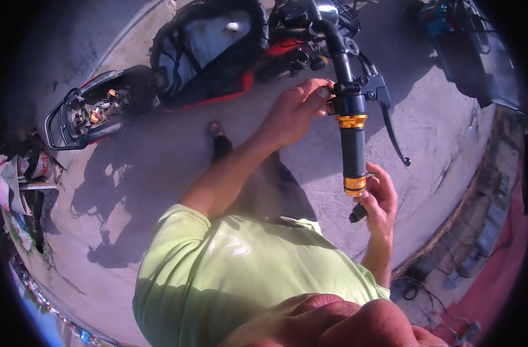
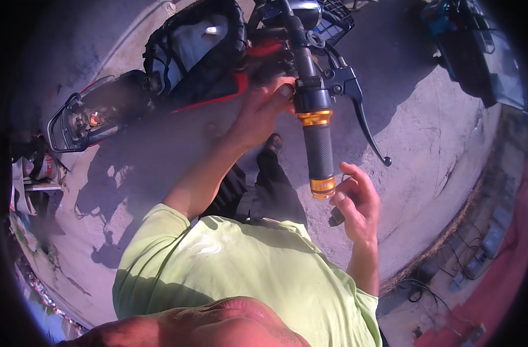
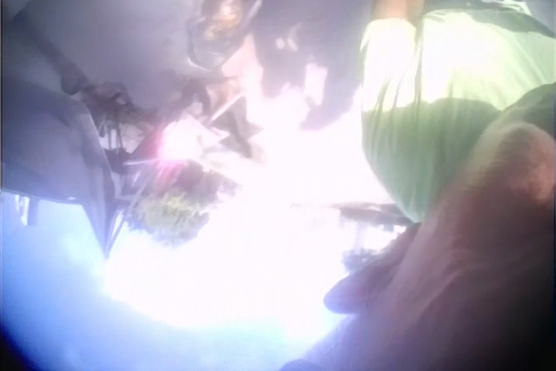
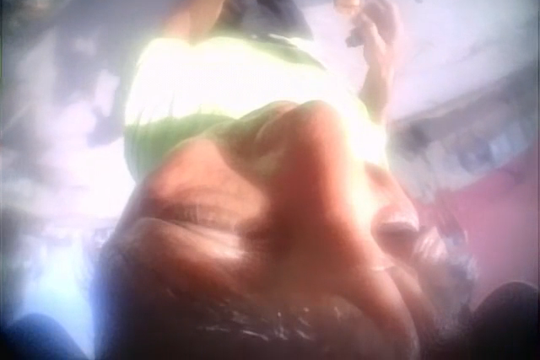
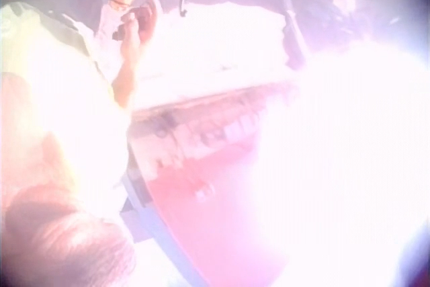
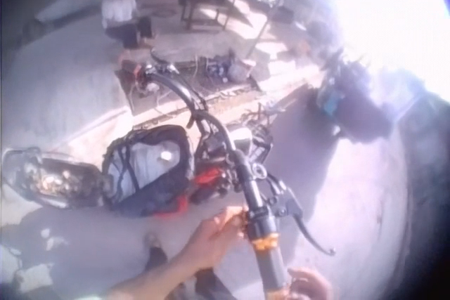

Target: The person uses a hex key to tighten or loosen components on the handlebars of a red electric scooter and then uses pliers to manipulate wires near the front basket.

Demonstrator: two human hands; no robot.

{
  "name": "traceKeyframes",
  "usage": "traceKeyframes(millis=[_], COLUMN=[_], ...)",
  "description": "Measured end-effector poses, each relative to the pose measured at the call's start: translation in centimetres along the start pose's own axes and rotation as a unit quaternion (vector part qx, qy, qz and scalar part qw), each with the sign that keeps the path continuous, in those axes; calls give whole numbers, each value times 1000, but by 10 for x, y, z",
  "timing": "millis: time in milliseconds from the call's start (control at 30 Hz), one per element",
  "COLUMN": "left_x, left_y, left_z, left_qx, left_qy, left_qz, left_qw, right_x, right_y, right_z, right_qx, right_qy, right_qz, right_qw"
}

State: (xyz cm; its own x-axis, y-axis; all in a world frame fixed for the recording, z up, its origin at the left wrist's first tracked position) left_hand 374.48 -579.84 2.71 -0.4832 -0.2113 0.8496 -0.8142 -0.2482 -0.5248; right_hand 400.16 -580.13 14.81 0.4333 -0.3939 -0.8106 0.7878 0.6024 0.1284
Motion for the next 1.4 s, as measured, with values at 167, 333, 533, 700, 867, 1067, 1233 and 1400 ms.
traceKeyframes(millis=[167,333,533,700,867,1067,1233,1400], left_x=[-10,-20,-17,0,-20,-30,-43,-28], left_y=[3,2,0,4,-5,22,47,17], left_z=[9,8,4,-5,26,59,99,129], left_qx=[-36,-37,-42,-61,-27,2,29,-49], left_qy=[-85,-99,-167,-215,106,72,128,98], left_qz=[30,-26,-94,-171,10,-57,-95,-93], left_qw=[995,994,981,959,994,996,987,990], right_x=[29,38,41,42,26,39,43,70], right_y=[-7,-16,-17,-15,-25,-23,-43,-79], right_z=[-7,-14,-23,-31,-44,-42,-42,-64], right_qx=[-46,-66,-87,-97,-115,-93,-40,-131], right_qy=[-59,-85,-81,-74,-33,-98,-170,-272], right_qz=[-59,-41,-76,-53,-99,-73,43,-5], right_qw=[995,993,990,991,988,988,984,953])
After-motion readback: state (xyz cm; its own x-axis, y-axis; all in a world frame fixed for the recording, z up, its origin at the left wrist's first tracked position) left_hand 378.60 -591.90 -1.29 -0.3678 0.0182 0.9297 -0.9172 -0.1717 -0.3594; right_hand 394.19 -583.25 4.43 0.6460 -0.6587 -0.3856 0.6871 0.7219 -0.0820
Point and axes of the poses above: each hand's wrist, its own z-axis away from the middle knuckle, its own y-axis out of the back of the hand, x = y × z, the point moved 3 cm from there along -z, towards the middle knuckle, and after that the axes turned 12 degrees about -y, right-handed, at the moved point
